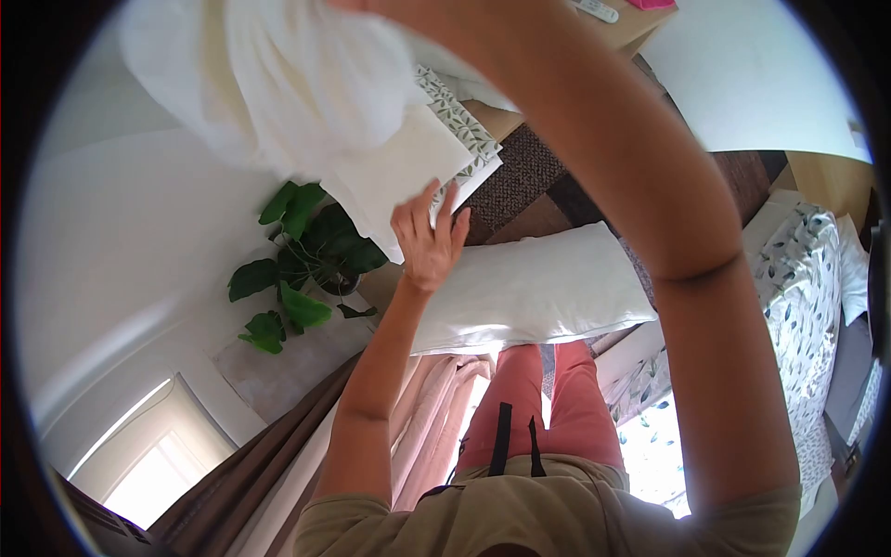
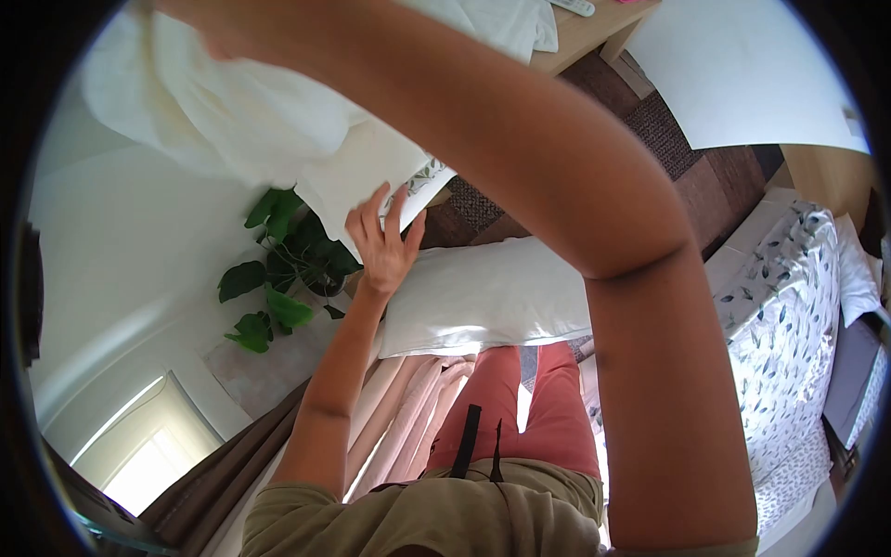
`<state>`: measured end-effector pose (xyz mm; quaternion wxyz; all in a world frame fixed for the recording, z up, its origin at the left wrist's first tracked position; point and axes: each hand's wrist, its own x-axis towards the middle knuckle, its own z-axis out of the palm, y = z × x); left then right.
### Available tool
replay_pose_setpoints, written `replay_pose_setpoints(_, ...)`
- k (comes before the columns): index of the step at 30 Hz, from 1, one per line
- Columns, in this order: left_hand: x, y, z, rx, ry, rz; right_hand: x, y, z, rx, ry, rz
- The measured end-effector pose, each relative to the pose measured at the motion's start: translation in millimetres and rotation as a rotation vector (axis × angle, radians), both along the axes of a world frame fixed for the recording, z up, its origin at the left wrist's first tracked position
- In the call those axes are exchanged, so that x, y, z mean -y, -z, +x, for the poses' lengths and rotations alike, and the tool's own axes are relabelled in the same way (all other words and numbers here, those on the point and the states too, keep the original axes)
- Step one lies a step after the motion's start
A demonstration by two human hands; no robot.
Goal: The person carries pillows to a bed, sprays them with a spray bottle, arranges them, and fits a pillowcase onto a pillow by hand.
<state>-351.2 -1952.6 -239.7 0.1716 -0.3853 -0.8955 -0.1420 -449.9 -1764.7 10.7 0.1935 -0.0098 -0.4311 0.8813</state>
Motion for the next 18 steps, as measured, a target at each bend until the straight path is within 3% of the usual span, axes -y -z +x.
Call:
replay_pose_setpoints(1, 2.7, -1.2, 4.5, 0.004, 0.009, 0.000, -2.0, 19.1, 1.0, 0.032, -0.144, -0.066)
replay_pose_setpoints(2, 3.3, -7.9, 5.6, -0.242, 0.057, 0.020, 7.4, 61.3, -24.7, 0.040, -0.089, -0.035)
replay_pose_setpoints(3, 2.1, -15.5, 4.9, -0.487, 0.105, 0.040, 8.4, 83.0, -16.5, 0.225, -0.092, 0.014)
replay_pose_setpoints(4, -5.3, -27.9, -1.7, -0.479, -0.016, 0.023, 7.1, 104.1, -5.6, 0.410, -0.095, 0.062)
replay_pose_setpoints(5, -12.1, -36.7, -10.1, -0.474, -0.009, 0.022, 4.8, 153.2, -12.6, 0.418, -0.169, 0.179)
replay_pose_setpoints(7, -20.1, -44.9, -28.8, 0.006, -0.206, -0.208, -3.7, 217.9, -4.9, 0.417, -0.284, 0.380)
replay_pose_setpoints(8, -18.8, -35.4, -35.0, 0.009, -0.199, -0.210, -13.4, 231.6, 9.0, 0.408, -0.326, 0.470)
replay_pose_setpoints(11, -4.2, 10.7, -57.0, 0.208, -0.209, -0.279, -25.5, 252.1, 50.2, 0.719, 0.042, 0.273)
replay_pose_setpoints(13, 10.9, 29.6, -74.3, 0.265, -0.070, -0.136, -16.6, 285.6, 71.6, 0.813, 0.119, 0.128)
replay_pose_setpoints(17, 20.2, 4.2, -108.5, 0.535, -0.219, 0.126, 35.1, 311.2, 93.4, 1.017, -0.004, 0.070)
replay_pose_setpoints(18, 25.2, -4.3, -118.7, 0.504, -0.185, 0.180, 46.6, 310.0, 92.7, 1.034, 0.008, 0.098)
